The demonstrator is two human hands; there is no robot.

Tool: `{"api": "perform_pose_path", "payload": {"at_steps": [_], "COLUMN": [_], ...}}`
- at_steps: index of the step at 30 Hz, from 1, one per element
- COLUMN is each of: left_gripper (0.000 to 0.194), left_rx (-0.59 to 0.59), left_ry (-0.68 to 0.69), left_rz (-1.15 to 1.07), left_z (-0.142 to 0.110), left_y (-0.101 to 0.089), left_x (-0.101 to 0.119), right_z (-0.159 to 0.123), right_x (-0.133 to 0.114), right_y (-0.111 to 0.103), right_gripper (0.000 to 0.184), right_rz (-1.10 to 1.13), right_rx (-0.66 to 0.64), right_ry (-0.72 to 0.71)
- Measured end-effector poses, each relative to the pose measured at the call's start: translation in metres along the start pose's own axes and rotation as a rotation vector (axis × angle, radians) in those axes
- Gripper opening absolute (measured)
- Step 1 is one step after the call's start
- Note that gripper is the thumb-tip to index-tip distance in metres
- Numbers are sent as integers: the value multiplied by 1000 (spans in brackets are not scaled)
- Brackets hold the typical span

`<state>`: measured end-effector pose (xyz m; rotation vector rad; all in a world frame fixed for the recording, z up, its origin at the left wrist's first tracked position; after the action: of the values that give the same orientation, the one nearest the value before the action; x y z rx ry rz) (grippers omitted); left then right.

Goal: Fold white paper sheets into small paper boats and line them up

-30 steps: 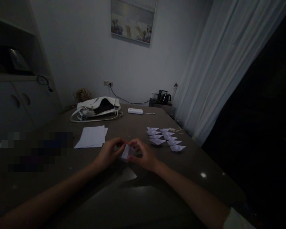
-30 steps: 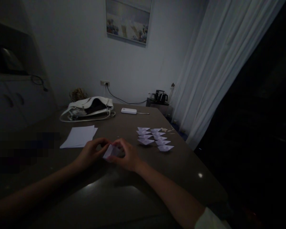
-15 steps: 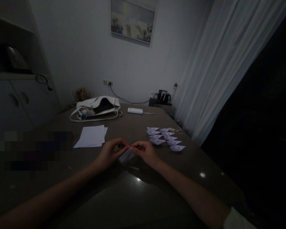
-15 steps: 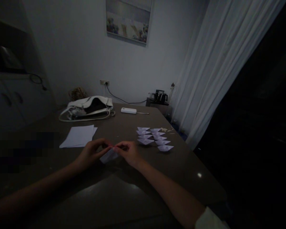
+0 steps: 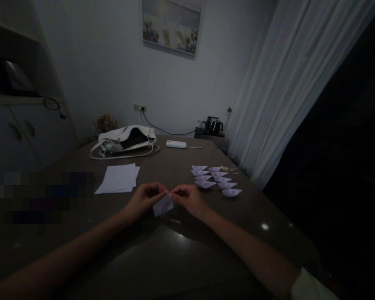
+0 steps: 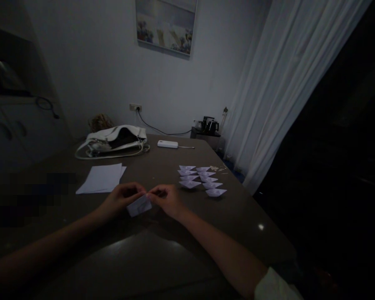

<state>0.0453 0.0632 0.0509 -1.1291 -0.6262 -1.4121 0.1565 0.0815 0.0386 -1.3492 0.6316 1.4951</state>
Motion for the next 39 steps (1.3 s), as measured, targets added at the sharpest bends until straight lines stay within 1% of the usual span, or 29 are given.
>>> {"api": "perform_pose_path", "payload": {"at_steps": [7, 11, 15, 17, 19, 22, 25, 29, 32, 36, 38, 39], "left_gripper": [30, 29, 33, 35, 36, 38, 40, 42, 41, 40, 42, 42], "left_rx": [-42, -39, -25, -40, -86, -142, -160, -142, -102, -30, -14, -7], "left_ry": [-106, -148, -219, -214, -179, -116, -89, -117, -162, -198, -194, -182], "left_rz": [-86, -113, -132, -131, -109, 10, 138, 149, 82, 31, 42, 49], "left_z": [1, 0, -2, -3, -2, -2, -2, -4, -5, -4, -2, -2], "left_y": [4, 4, 3, 4, 8, 12, 13, 12, 6, -5, -7, -8], "left_x": [-14, -22, -31, -31, -28, -21, -17, -18, -24, -29, -29, -28], "right_z": [-3, -3, -4, -3, -1, 3, 6, 7, 8, 9, 8, 8], "right_x": [-10, -13, -16, -15, -12, -5, 0, 3, 9, 24, 26, 25], "right_y": [1, 2, 1, -3, -10, -22, -30, -31, -25, -4, 3, 5], "right_gripper": [18, 17, 16, 15, 14, 12, 9, 10, 14, 28, 33, 35], "right_rz": [-91, -125, -155, -159, -142, -81, -30, 18, 52, 51, 14, 0], "right_rx": [-13, -5, 22, 56, 109, 178, 227, 245, 200, -1, -80, -95], "right_ry": [-51, -57, -70, -69, -60, -42, -32, -26, 26, 156, 172, 165]}}
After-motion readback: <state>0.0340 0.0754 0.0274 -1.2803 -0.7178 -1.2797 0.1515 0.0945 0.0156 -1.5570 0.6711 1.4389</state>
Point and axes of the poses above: each hand's wrist, its own z-axis towards the middle knuckle, its own y-axis out of the palm, x = y × z, the point moved 10 cm from there along z, towards the middle knuckle, and after that the axes turned 7 degrees about y, right-handed, at the moved point
